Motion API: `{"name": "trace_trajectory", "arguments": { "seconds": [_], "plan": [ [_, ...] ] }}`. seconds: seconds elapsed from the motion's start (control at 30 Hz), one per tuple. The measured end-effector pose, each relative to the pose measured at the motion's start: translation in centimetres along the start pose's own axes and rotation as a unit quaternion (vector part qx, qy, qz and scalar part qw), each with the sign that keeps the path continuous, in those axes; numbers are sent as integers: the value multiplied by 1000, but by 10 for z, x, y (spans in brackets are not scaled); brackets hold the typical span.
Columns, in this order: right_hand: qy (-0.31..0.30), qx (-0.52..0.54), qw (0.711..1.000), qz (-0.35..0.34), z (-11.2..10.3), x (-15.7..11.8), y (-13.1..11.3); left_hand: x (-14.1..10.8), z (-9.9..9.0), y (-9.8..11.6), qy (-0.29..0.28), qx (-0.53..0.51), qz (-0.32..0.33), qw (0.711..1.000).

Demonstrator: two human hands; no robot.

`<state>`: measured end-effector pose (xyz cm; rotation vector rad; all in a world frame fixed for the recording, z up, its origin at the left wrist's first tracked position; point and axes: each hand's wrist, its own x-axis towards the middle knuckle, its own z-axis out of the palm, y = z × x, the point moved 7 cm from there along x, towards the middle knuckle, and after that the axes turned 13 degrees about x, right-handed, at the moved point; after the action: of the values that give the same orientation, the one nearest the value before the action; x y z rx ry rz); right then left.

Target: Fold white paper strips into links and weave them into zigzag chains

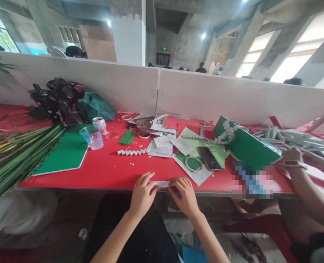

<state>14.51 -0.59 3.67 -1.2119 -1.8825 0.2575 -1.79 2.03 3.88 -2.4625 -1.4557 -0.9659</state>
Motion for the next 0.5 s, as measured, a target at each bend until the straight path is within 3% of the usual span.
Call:
{"name": "trace_trajectory", "arguments": {
  "seconds": [0.33,0.5],
  "plan": [
    [-1,14,1000,-14,2,-1,-1,-6,-1,-1,25,-13,16,999],
    [29,6,1000,-1,-7,-3,5,1,-1,3,-10,-2,-10,1000]
  ]
}}
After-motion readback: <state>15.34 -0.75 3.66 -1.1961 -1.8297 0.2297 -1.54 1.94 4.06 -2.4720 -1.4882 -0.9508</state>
